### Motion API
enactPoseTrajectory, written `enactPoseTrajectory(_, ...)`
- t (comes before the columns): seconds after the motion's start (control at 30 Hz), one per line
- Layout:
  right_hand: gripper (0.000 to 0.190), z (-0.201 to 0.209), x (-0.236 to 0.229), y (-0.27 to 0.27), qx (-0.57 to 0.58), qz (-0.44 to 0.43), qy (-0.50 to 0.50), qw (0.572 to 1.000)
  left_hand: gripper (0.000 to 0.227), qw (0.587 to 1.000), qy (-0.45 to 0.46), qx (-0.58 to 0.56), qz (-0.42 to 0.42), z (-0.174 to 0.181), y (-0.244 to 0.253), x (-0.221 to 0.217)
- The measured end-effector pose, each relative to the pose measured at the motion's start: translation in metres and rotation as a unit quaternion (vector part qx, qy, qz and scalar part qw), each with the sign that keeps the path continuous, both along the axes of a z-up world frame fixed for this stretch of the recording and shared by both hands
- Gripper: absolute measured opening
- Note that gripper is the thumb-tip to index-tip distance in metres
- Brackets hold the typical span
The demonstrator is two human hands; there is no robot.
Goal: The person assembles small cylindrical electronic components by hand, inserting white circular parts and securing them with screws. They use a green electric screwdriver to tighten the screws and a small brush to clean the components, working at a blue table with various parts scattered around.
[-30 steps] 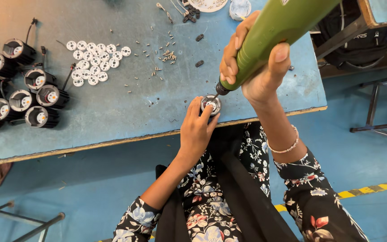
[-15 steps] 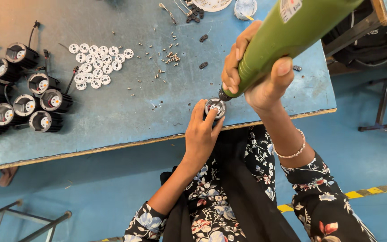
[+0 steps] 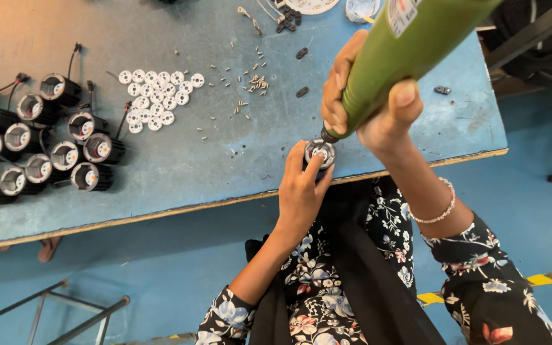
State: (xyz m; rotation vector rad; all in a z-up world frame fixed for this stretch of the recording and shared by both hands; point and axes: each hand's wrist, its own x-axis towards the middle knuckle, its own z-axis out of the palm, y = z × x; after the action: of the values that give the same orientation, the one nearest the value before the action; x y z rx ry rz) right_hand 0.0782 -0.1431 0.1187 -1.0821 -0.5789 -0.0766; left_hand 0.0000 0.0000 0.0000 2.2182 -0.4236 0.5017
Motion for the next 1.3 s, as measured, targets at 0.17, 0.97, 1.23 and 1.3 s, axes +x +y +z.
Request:
enactPoseTrajectory(0.17,0.083,0.000,0.005,0.000,-0.011,0.025,-0.002,1.000,0.032,1.000,0.012,-0.008,0.006,-0.004,-0.003,0.000)
enactPoseTrajectory(0.97,0.078,-0.007,0.015,0.007,-0.023,0.074,-0.039,0.996,0.031,0.999,-0.025,-0.020,0.027,-0.017,-0.004,0.003)
enactPoseTrajectory(1.23,0.085,0.000,0.008,-0.014,-0.032,0.027,-0.021,0.999,0.036,0.998,-0.019,-0.056,0.019,-0.016,-0.003,0.000)
enactPoseTrajectory(1.3,0.087,0.004,0.004,-0.023,-0.043,0.007,-0.026,0.999,0.044,0.996,-0.016,-0.086,0.011,-0.014,-0.003,0.000)
